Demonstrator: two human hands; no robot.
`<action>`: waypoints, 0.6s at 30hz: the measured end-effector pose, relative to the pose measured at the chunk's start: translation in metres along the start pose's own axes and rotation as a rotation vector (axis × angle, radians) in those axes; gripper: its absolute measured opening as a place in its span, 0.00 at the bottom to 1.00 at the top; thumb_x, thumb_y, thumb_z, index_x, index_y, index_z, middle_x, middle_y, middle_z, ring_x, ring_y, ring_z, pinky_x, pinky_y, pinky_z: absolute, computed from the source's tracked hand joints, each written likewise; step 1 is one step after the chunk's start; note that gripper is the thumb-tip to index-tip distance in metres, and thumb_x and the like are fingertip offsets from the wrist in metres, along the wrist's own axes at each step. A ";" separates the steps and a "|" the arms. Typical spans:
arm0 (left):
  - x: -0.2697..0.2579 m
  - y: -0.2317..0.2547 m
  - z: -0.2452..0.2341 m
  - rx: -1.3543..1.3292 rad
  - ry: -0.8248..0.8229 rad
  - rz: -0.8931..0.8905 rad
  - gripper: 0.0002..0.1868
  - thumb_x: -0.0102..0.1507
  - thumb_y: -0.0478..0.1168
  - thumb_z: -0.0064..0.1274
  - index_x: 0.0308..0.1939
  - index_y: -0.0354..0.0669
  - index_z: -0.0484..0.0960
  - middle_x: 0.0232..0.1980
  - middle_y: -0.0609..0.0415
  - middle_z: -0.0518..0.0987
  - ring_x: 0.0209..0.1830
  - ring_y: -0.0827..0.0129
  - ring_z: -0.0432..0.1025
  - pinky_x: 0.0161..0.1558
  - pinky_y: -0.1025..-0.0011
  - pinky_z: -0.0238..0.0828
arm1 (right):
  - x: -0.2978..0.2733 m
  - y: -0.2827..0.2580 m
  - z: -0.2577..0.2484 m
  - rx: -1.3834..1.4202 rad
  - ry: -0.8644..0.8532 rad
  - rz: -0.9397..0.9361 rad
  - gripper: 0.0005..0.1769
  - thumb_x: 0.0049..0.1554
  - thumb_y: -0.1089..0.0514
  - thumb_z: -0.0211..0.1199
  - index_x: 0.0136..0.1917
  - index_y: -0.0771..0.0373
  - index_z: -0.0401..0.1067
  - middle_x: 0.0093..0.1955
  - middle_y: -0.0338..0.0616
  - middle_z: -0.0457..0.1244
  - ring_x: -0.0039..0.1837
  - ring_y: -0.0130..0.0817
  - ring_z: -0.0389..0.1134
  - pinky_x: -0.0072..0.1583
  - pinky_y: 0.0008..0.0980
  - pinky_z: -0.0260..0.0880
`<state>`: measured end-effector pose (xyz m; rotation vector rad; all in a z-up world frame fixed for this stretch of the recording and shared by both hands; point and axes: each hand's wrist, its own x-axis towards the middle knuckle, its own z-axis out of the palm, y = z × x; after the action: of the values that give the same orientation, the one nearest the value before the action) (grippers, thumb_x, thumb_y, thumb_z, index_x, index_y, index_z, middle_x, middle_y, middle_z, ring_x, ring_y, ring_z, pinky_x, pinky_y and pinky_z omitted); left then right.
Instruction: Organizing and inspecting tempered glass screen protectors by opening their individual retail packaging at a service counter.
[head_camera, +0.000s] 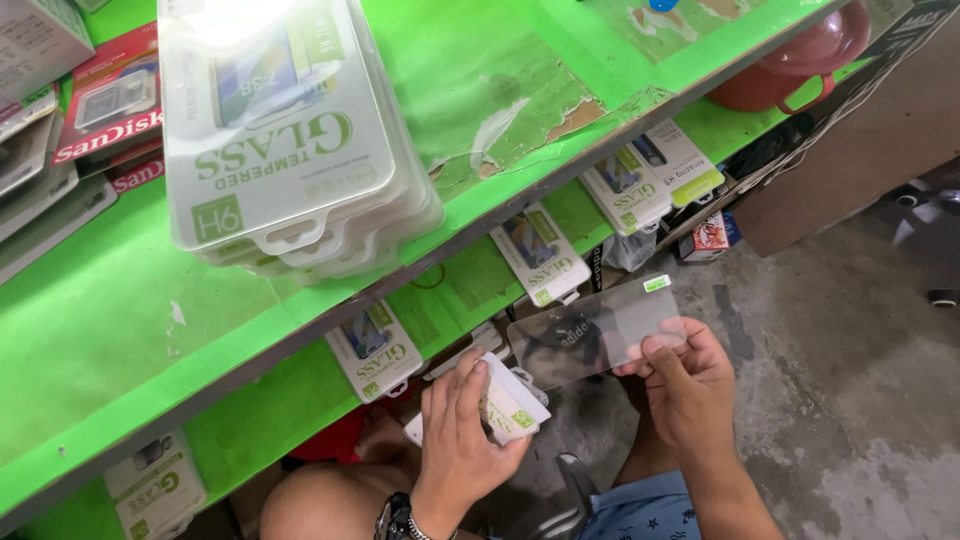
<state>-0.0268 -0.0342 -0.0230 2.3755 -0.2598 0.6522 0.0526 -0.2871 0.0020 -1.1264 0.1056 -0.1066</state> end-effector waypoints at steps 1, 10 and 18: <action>-0.001 -0.001 0.000 0.001 -0.015 -0.005 0.58 0.47 0.45 0.73 0.75 0.46 0.52 0.76 0.43 0.65 0.65 0.49 0.68 0.57 0.53 0.61 | 0.000 -0.001 0.000 -0.008 0.031 0.025 0.12 0.61 0.70 0.61 0.58 0.65 0.66 0.34 0.52 0.66 0.34 0.41 0.71 0.42 0.33 0.78; 0.001 0.000 -0.001 0.015 -0.008 0.005 0.57 0.47 0.45 0.71 0.75 0.45 0.52 0.76 0.42 0.65 0.65 0.49 0.68 0.56 0.55 0.61 | -0.004 0.000 -0.003 -0.014 0.027 0.029 0.12 0.61 0.69 0.61 0.58 0.66 0.66 0.37 0.56 0.69 0.34 0.42 0.71 0.42 0.35 0.79; 0.004 0.002 -0.003 0.040 -0.029 -0.013 0.58 0.48 0.46 0.71 0.75 0.47 0.52 0.75 0.43 0.66 0.64 0.50 0.68 0.54 0.55 0.61 | -0.008 -0.002 0.001 -0.015 0.026 0.021 0.12 0.60 0.70 0.60 0.57 0.66 0.66 0.37 0.56 0.67 0.38 0.38 0.72 0.43 0.38 0.81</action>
<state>-0.0256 -0.0334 -0.0179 2.4243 -0.2453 0.6233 0.0448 -0.2856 0.0047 -1.1392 0.1414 -0.1020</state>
